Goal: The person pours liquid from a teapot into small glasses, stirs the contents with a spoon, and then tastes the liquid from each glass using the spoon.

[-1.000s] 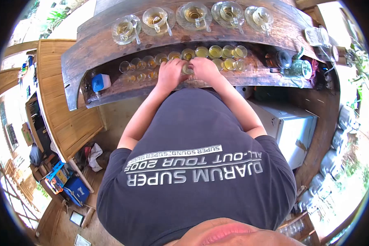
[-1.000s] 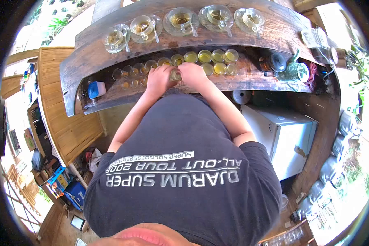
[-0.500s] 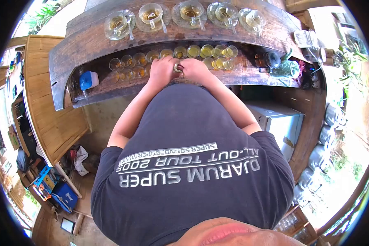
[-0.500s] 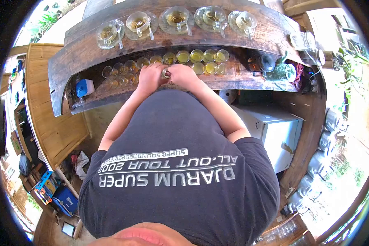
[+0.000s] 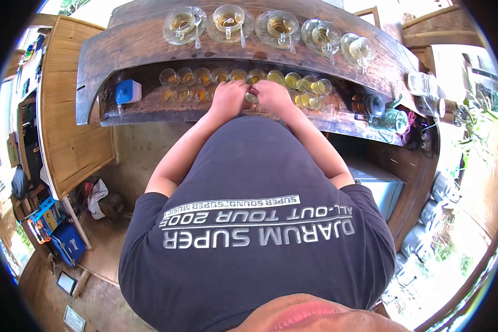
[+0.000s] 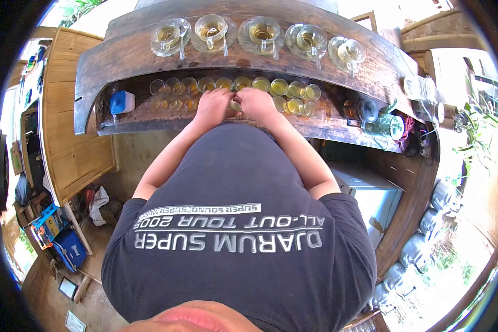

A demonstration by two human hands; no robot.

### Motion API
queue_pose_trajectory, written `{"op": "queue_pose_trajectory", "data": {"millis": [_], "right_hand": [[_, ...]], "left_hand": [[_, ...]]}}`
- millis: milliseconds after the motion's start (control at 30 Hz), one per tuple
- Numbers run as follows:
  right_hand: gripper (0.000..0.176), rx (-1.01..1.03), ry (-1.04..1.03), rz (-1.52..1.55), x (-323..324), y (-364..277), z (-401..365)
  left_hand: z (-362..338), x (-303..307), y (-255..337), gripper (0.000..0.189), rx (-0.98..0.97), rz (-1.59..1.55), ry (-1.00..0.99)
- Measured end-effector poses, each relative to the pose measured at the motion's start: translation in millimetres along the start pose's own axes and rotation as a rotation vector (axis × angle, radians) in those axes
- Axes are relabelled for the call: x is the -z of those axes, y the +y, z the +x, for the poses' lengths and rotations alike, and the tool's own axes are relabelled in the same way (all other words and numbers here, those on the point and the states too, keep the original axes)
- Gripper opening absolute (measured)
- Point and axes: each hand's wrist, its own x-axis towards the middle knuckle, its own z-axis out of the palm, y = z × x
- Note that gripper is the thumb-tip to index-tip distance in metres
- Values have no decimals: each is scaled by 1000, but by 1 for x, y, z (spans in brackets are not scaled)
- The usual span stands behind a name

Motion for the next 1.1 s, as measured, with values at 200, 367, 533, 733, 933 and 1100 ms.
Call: {"op": "queue_pose_trajectory", "data": {"millis": [200,367,533,733,933,1100], "right_hand": [[24,-14,-56,-42,7,-4,-1],[21,14,-81,-52,5,-4,-5],[21,21,-23,9,0,-2,-2],[21,40,9,-23,0,0,-1],[21,26,-38,-12,1,-2,-3],[20,63,55,35,-6,4,-1]], "left_hand": [[-3,-4,-1,60,10,15,23],[-5,-7,-5,59,-4,5,31],[-6,-7,-4,59,1,18,31],[-7,-7,-6,61,-25,20,66],[-7,-11,-9,63,-21,15,60],[-6,-8,-7,63,-4,33,33]]}}
